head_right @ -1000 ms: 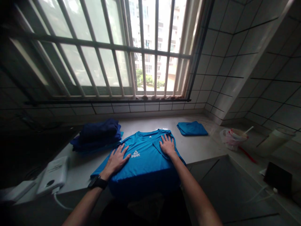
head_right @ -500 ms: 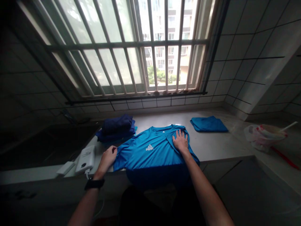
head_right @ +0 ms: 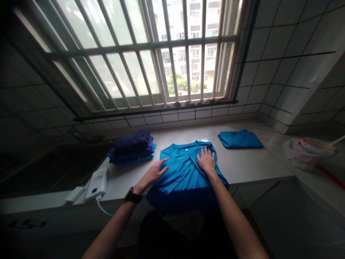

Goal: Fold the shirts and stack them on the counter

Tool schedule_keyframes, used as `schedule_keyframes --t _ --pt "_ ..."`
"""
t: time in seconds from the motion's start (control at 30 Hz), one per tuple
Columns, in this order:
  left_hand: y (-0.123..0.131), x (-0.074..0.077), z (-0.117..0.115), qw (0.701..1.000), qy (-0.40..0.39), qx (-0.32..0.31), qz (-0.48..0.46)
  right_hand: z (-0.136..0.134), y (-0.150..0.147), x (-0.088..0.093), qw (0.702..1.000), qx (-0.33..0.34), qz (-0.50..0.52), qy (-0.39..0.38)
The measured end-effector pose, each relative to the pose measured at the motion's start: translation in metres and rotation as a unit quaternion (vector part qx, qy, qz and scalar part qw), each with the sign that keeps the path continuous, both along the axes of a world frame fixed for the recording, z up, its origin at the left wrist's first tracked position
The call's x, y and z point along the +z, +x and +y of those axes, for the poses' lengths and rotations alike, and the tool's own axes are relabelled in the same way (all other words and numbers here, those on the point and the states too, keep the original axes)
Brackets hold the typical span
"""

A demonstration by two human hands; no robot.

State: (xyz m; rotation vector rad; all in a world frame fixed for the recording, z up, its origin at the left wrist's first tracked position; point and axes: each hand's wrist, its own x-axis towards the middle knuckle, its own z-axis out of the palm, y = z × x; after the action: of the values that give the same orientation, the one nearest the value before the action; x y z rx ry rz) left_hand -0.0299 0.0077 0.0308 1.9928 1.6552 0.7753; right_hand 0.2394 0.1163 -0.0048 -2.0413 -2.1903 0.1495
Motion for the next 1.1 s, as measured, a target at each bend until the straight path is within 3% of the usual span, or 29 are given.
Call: schedule_keyframes --t 0.1,0.2,0.33,0.5,0.63,0.87,0.97,1.1 --pt "0.011 -0.024 -0.004 0.979 -0.004 -0.019 0.204 0.000 0.000 -0.001 1.000 0.002 0.005 0.007" --pt "0.013 -0.038 0.002 0.961 0.011 0.023 0.275 0.000 -0.001 0.000 1.000 -0.002 0.012 0.012" --pt "0.013 -0.041 0.029 0.950 0.007 0.126 0.287 0.001 -0.007 0.002 0.999 -0.020 0.023 0.016" --pt "0.022 -0.036 0.055 0.942 -0.008 0.193 0.274 0.006 -0.019 0.002 0.996 -0.077 0.043 0.025" --pt "0.029 -0.036 0.053 0.929 0.000 0.249 0.273 0.008 -0.026 0.001 0.991 -0.113 0.058 0.039" --pt "0.031 -0.041 0.046 0.909 0.043 0.284 0.301 0.010 -0.030 0.007 0.988 -0.134 0.064 0.030" --pt "0.032 -0.040 0.045 0.907 0.092 0.269 0.311 0.007 -0.027 0.008 0.988 -0.122 0.069 0.059" --pt "0.032 -0.040 0.046 0.938 0.150 0.119 0.289 0.001 -0.019 0.009 0.987 -0.082 0.087 0.103"
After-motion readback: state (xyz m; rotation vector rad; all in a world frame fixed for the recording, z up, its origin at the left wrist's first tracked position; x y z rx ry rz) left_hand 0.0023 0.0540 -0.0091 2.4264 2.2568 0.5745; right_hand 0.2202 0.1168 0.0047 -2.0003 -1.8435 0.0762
